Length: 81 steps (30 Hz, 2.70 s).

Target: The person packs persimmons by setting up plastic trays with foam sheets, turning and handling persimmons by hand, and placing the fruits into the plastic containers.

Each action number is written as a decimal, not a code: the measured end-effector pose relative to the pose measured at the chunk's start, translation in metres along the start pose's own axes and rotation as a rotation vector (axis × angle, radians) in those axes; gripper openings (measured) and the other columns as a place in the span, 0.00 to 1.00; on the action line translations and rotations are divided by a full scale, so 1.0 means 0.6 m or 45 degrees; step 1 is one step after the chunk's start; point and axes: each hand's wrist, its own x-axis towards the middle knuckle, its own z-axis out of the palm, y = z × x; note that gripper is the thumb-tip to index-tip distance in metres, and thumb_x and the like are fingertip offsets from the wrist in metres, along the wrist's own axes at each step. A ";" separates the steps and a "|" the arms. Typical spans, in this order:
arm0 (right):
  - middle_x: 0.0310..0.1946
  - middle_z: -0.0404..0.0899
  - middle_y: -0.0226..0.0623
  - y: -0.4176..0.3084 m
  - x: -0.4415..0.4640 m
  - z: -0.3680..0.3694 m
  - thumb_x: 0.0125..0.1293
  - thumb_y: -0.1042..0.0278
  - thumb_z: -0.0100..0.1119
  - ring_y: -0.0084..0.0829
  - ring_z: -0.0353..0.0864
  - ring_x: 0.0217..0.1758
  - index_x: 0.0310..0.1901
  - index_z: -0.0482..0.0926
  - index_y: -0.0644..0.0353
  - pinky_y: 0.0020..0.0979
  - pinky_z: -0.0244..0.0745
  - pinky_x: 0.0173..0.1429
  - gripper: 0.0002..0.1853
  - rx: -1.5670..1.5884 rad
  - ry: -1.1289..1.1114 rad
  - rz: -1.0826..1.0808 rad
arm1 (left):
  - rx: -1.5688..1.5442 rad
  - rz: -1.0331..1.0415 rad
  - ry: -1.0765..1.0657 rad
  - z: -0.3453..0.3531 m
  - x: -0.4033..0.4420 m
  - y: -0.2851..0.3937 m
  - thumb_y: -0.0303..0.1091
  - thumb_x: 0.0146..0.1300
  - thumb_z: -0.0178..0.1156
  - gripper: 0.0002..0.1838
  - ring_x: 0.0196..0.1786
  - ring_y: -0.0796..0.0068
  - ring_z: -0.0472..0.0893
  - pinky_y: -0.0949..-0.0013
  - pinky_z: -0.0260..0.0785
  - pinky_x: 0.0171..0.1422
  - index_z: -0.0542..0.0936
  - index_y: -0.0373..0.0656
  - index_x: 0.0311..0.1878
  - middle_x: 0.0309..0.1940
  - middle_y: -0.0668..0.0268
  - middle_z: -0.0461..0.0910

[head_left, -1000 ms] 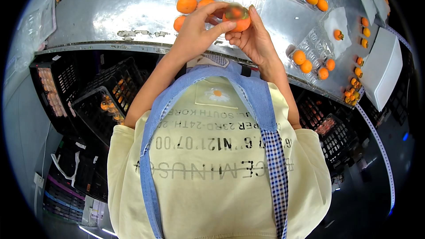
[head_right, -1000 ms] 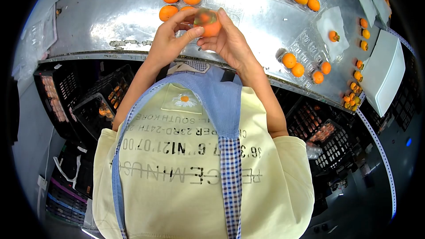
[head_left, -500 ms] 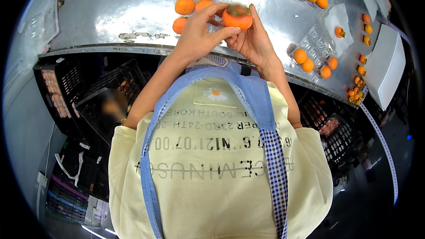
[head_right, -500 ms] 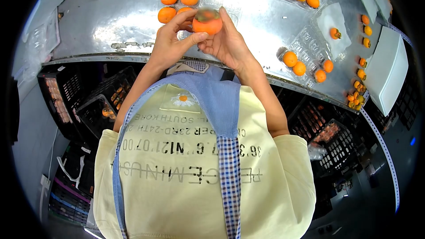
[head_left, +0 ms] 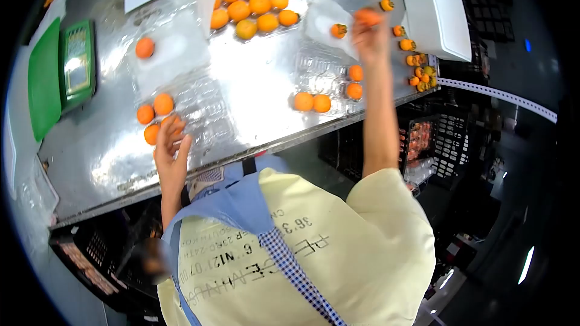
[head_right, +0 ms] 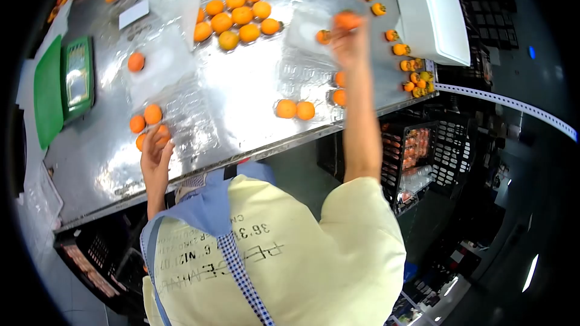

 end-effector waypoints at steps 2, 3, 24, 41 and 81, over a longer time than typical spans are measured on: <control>0.31 0.76 0.36 -0.209 0.097 -0.076 0.70 0.42 0.33 0.29 0.77 0.33 0.36 0.72 0.62 0.28 0.77 0.41 0.28 0.054 -0.130 -0.251 | 0.007 -0.030 -0.015 -0.001 0.004 -0.007 0.25 0.59 0.58 0.24 0.43 0.77 0.75 0.74 0.68 0.48 0.69 0.41 0.60 0.47 0.63 0.76; 0.31 0.75 0.42 -0.288 0.117 -0.073 0.66 0.34 0.31 0.32 0.76 0.33 0.40 0.70 0.64 0.28 0.77 0.41 0.34 -0.024 0.080 -0.533 | 0.013 -0.044 -0.023 -0.001 0.004 -0.008 0.25 0.59 0.58 0.23 0.43 0.77 0.75 0.74 0.68 0.48 0.70 0.41 0.59 0.47 0.63 0.77; 0.38 0.80 0.35 0.480 -0.173 0.278 0.51 0.56 0.67 0.30 0.79 0.36 0.46 0.78 0.55 0.30 0.74 0.40 0.21 -1.973 -1.153 -0.382 | -0.291 -0.104 0.371 -0.098 -0.018 -0.054 0.29 0.62 0.58 0.17 0.37 0.82 0.77 0.78 0.71 0.43 0.73 0.38 0.54 0.42 0.64 0.77; 0.37 0.80 0.38 0.489 -0.167 0.300 0.57 0.52 0.62 0.28 0.79 0.35 0.46 0.77 0.66 0.28 0.75 0.38 0.24 -1.496 -1.025 0.437 | -0.311 0.016 0.271 -0.100 0.015 -0.055 0.35 0.56 0.65 0.21 0.40 0.78 0.77 0.75 0.71 0.42 0.74 0.41 0.52 0.43 0.65 0.78; 0.32 0.79 0.44 0.466 -0.277 0.273 0.64 0.41 0.49 0.24 0.76 0.29 0.47 0.72 0.67 0.20 0.74 0.30 0.30 -0.268 -0.435 1.265 | -0.381 0.131 0.076 -0.043 0.024 -0.001 0.39 0.70 0.47 0.19 0.56 0.75 0.73 0.73 0.63 0.62 0.74 0.39 0.57 0.52 0.63 0.76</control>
